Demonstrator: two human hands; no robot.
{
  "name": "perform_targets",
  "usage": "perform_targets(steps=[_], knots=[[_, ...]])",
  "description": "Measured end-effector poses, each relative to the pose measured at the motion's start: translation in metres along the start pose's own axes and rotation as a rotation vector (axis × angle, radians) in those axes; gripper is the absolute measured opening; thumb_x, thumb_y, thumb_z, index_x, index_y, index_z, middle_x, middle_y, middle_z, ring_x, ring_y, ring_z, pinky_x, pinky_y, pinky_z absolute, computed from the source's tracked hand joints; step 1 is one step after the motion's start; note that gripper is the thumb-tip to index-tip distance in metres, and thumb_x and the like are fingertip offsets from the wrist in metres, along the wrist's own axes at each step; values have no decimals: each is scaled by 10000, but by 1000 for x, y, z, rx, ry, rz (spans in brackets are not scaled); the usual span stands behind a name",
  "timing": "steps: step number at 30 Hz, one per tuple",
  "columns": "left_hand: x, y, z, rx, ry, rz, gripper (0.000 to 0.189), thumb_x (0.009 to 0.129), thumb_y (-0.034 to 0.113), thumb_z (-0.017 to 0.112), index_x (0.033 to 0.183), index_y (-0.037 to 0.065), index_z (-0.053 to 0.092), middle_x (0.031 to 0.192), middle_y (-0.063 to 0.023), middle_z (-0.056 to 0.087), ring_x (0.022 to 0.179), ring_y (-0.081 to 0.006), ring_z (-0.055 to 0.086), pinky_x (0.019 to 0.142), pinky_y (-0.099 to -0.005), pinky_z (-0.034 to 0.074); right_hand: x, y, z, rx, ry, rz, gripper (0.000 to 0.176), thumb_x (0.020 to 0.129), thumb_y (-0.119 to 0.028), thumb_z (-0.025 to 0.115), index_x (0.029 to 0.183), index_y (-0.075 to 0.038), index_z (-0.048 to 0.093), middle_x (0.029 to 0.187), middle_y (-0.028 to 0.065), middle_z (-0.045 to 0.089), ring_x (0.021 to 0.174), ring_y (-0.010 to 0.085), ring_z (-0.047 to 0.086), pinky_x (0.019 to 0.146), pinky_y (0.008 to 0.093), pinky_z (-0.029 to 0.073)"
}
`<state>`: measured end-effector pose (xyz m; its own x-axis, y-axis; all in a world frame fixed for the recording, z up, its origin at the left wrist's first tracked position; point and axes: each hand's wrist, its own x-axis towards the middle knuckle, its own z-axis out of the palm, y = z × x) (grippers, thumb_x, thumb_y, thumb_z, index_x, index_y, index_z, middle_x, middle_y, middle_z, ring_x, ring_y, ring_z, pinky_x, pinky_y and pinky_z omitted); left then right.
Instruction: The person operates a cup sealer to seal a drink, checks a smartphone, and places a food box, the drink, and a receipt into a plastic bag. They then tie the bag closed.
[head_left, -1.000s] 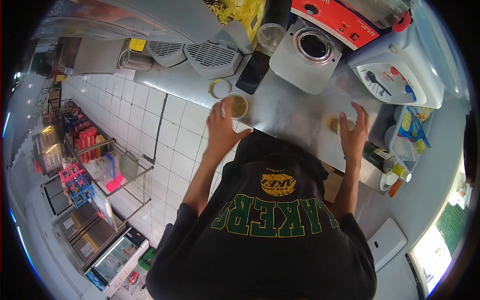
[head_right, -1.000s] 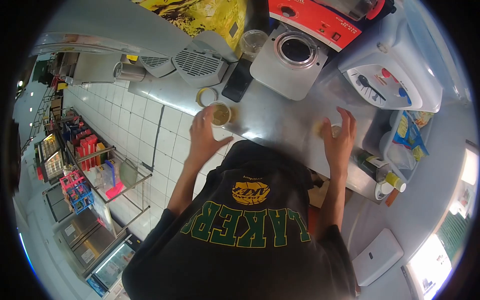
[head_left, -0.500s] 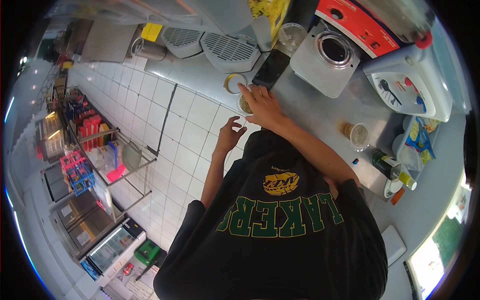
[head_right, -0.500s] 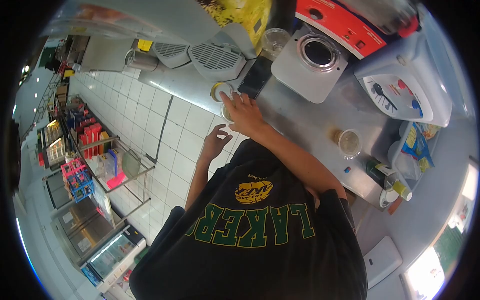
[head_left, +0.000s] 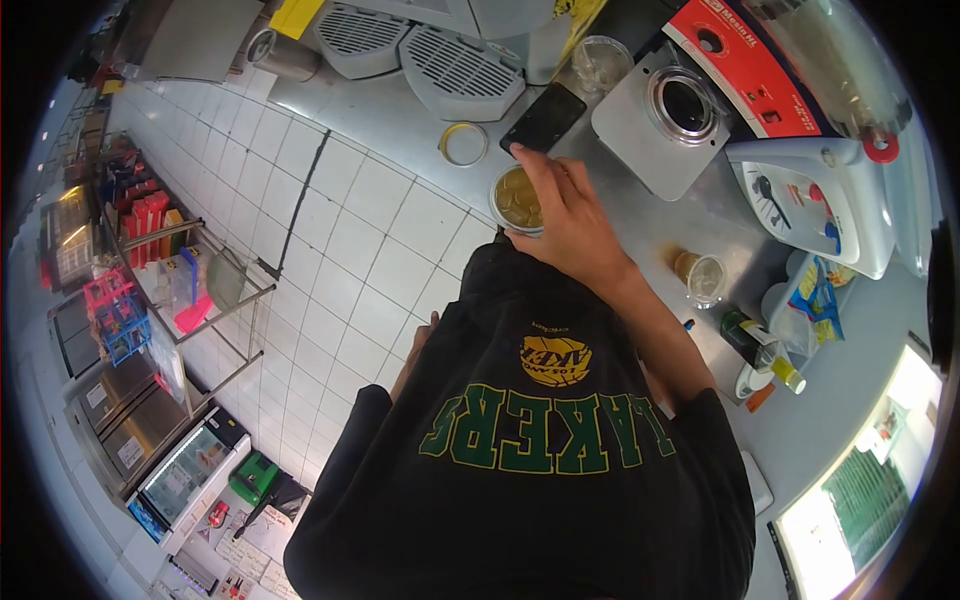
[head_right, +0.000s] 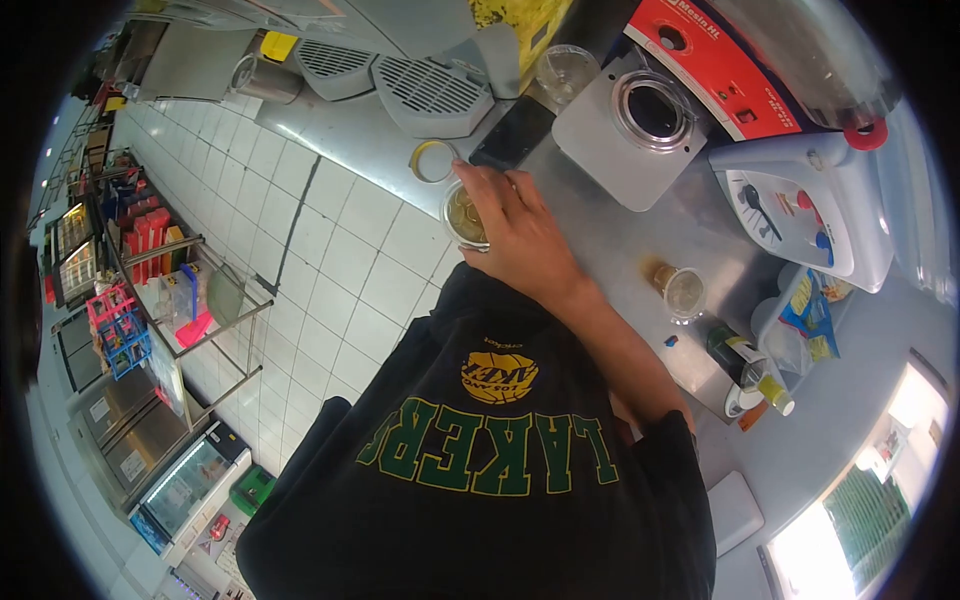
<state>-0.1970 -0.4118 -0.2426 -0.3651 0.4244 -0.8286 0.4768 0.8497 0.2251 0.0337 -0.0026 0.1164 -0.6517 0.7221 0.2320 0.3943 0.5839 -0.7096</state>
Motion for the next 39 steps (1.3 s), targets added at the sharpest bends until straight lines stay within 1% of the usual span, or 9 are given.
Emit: perform_targets(steps=[9,13,16,20,23,27,34,36,39], knots=[[57,48,-17,-523,7,97,603,992,529,450,925,-7,720,831,-159,711,708,-288,661,678,-399,504,3,-15,-95,-38,105,212,965,621,-141,857,1438,-59,350,1231,161,576,1107,352,532,965,438,456],[36,109,-52,-711,-107,-1,486,991,457,500,1034,3,666,747,-83,649,551,-131,509,520,-289,406,7,10,-125,-144,241,270,924,642,-154,844,1424,-74,359,1180,166,594,1116,362,527,967,450,439],[36,118,-53,-687,-77,0,462,995,435,497,1029,5,664,750,-85,658,524,-109,461,494,-268,371,15,37,-141,-304,332,252,902,650,-159,841,1410,-70,364,1156,173,607,1122,370,526,973,462,413],[37,101,-49,-540,-60,139,478,991,434,469,1052,10,681,966,-176,706,775,-247,686,717,-355,523,24,71,-151,-354,416,266,857,658,-177,840,1374,-61,384,1149,181,616,1105,378,536,979,461,371],[42,78,-41,-312,-26,170,524,982,462,430,1022,20,708,1079,-215,687,1028,-346,663,913,-407,491,26,88,-144,-406,460,307,828,661,-175,835,1353,-49,398,1154,182,615,1099,373,546,977,442,364],[55,53,-28,-114,-53,212,551,971,477,414,1031,20,714,1073,-226,685,1075,-394,623,957,-435,461,27,97,-131,-382,486,347,812,648,-142,836,1330,-27,411,1208,196,583,1152,388,502,1010,463,357],[56,56,-28,-264,-61,164,530,964,453,426,1055,14,708,1119,-228,669,1115,-371,614,961,-412,462,25,125,-108,-415,506,319,812,668,-160,846,1339,-36,407,1233,186,565,1158,379,486,1019,439,369],[61,65,-34,73,-64,353,521,966,447,423,1050,20,710,1152,-230,654,1124,-369,608,968,-403,462,25,133,-103,-432,526,313,815,663,-157,847,1338,-38,406,1233,181,567,1147,380,494,1017,440,367],[53,80,-44,-348,-67,230,452,982,380,426,1069,28,697,1146,-237,653,1097,-347,628,931,-399,494,24,144,-99,-374,505,371,838,666,-207,846,1357,-42,401,1220,185,577,1133,395,484,1003,480,364]])
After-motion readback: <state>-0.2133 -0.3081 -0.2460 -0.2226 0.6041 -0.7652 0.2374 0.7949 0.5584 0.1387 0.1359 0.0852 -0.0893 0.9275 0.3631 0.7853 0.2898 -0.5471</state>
